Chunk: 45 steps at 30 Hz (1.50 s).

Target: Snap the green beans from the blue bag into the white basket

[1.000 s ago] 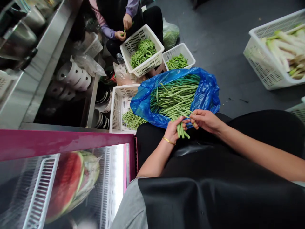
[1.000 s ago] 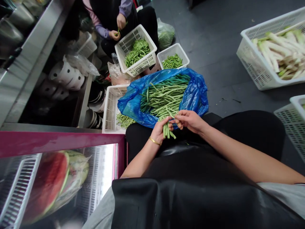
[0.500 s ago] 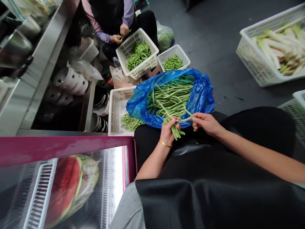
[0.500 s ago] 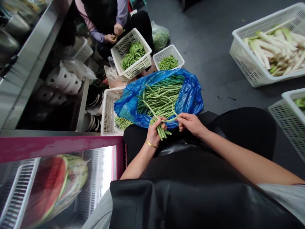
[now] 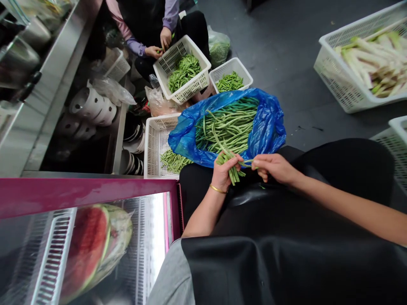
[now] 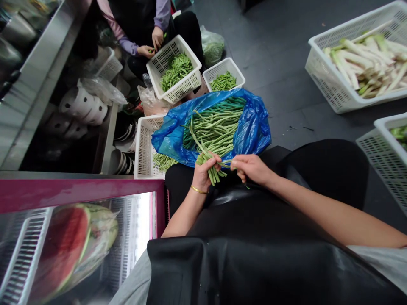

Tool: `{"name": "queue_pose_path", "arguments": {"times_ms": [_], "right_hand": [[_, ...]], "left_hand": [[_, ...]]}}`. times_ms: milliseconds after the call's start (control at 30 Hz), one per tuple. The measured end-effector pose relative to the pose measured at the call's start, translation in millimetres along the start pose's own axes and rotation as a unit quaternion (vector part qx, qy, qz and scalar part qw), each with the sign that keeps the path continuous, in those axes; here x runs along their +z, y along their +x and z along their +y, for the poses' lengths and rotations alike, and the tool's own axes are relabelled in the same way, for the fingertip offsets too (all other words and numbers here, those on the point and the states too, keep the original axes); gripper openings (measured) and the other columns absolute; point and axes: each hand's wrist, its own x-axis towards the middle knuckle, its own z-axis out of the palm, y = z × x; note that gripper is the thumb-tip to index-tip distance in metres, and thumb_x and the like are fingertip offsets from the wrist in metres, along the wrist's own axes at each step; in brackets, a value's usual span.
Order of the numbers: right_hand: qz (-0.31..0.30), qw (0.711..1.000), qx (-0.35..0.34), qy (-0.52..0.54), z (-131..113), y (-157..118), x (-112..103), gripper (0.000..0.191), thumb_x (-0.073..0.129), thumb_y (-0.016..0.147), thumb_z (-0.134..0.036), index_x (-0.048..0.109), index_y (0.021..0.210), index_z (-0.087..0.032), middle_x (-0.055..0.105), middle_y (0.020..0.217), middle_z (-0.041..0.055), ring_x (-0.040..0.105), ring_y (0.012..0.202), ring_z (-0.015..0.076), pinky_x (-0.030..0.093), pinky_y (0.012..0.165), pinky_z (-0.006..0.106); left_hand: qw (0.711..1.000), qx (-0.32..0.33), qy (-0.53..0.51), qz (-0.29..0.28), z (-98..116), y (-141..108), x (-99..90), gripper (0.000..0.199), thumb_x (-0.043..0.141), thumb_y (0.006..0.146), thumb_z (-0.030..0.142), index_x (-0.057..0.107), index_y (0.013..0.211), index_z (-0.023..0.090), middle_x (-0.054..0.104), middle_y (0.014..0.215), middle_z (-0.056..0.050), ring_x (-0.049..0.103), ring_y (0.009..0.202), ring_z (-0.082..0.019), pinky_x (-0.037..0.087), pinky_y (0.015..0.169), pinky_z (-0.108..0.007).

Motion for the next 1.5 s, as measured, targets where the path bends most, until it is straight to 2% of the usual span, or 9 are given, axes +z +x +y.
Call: {"name": "queue_pose_path", "arguments": {"times_ms": [100, 233, 400, 533, 767, 967, 1100, 1233, 1500], "right_hand": [[0.092, 0.985, -0.043, 0.142, 2.3, 1.4, -17.9, 0.029, 0.057, 0.079, -0.047, 0.052, 0.066, -0.022, 0.035, 0.047, -0.0046, 0.041, 0.043, 0.0121, 0.041, 0.046, 0.028], [-0.057, 0.982, -0.076, -0.165, 6.7, -5.0, -43.4, 0.039, 0.061, 0.074, -0.059, 0.067, 0.077, -0.021, 0.061, 0.066, 0.0045, 0.059, 0.062, 0.0193, 0.049, 0.059, 0.033], [0.074, 0.829, -0.255, -0.491, -24.3, 3.6, -46.4, 0.041, 0.051, 0.089, -0.045, 0.062, 0.119, -0.02, 0.065, 0.101, 0.0127, 0.061, 0.09, 0.025, 0.047, 0.079, 0.037], [-0.052, 0.744, -0.32, -0.584, -51.5, 15.3, -39.3, 0.031, 0.04, 0.094, -0.032, 0.068, 0.086, -0.019, 0.063, 0.078, 0.0112, 0.057, 0.074, 0.0218, 0.042, 0.067, 0.034], [0.054, 0.987, -0.137, -0.068, -37.3, -4.7, -28.8, 0.042, 0.043, 0.09, -0.055, 0.055, 0.069, -0.021, 0.054, 0.058, 0.0045, 0.053, 0.056, 0.0164, 0.043, 0.056, 0.03], [-0.099, 0.989, 0.016, -0.107, -26.8, 7.9, -44.9, 0.04, 0.064, 0.076, -0.054, 0.067, 0.093, -0.018, 0.064, 0.067, 0.0038, 0.058, 0.057, 0.0157, 0.045, 0.053, 0.028], [0.045, 0.979, -0.136, -0.147, -42.9, 8.9, -29.7, 0.032, 0.054, 0.086, -0.05, 0.067, 0.097, -0.022, 0.062, 0.065, 0.0033, 0.055, 0.055, 0.0146, 0.047, 0.055, 0.029], [-0.118, 0.907, -0.306, -0.265, -41.5, -16.2, 1.0, 0.021, 0.055, 0.087, -0.04, 0.07, 0.095, -0.025, 0.067, 0.073, 0.0056, 0.061, 0.065, 0.0162, 0.049, 0.064, 0.03], [-0.015, 0.987, -0.05, -0.153, 8.0, -1.1, -5.1, 0.035, 0.05, 0.088, -0.047, 0.067, 0.095, -0.016, 0.066, 0.068, 0.0045, 0.063, 0.058, 0.0167, 0.051, 0.056, 0.029]], "left_hand": [[1.0, -0.004, -0.019, 0.014, -1.6, -2.3, -0.3, 0.03, 0.078, 0.062, 0.033, 0.057, 0.075, 0.015, 0.062, 0.067, 0.0, 0.048, 0.051, -0.006, 0.041, 0.051, -0.021], [0.994, -0.085, 0.048, -0.042, 0.1, -4.7, -1.8, 0.028, 0.078, 0.062, 0.031, 0.058, 0.073, 0.013, 0.067, 0.067, -0.004, 0.05, 0.046, -0.007, 0.039, 0.047, -0.021], [0.982, -0.138, 0.102, -0.082, 5.4, -8.0, 1.7, 0.03, 0.08, 0.059, 0.029, 0.059, 0.073, 0.012, 0.068, 0.064, -0.006, 0.049, 0.043, -0.007, 0.036, 0.045, -0.021], [0.975, -0.153, 0.124, -0.1, 8.2, -9.3, 1.9, 0.03, 0.08, 0.059, 0.03, 0.062, 0.072, 0.01, 0.066, 0.062, -0.006, 0.048, 0.041, -0.007, 0.035, 0.043, -0.021], [0.978, -0.156, 0.104, -0.093, 1.3, -8.7, -0.9, 0.027, 0.079, 0.06, 0.028, 0.064, 0.073, 0.01, 0.066, 0.063, -0.006, 0.05, 0.043, -0.007, 0.036, 0.045, -0.021], [0.955, -0.204, 0.141, -0.161, 4.9, -3.5, 0.1, 0.031, 0.08, 0.058, 0.03, 0.065, 0.075, 0.009, 0.067, 0.063, -0.007, 0.049, 0.041, -0.007, 0.035, 0.043, -0.021], [0.959, -0.219, 0.107, -0.144, 0.9, 0.1, 0.2, 0.027, 0.079, 0.06, 0.026, 0.064, 0.074, 0.009, 0.066, 0.062, -0.006, 0.048, 0.041, -0.006, 0.034, 0.042, -0.02], [0.968, -0.246, -0.031, -0.024, -3.7, 9.9, -9.9, 0.019, 0.074, 0.062, 0.018, 0.06, 0.073, 0.01, 0.062, 0.059, -0.001, 0.048, 0.041, -0.006, 0.036, 0.04, -0.018], [0.97, -0.234, 0.007, -0.063, -13.1, 3.7, -16.8, 0.03, 0.079, 0.062, 0.024, 0.059, 0.08, 0.011, 0.068, 0.072, -0.005, 0.052, 0.047, -0.007, 0.039, 0.044, -0.019]]}}
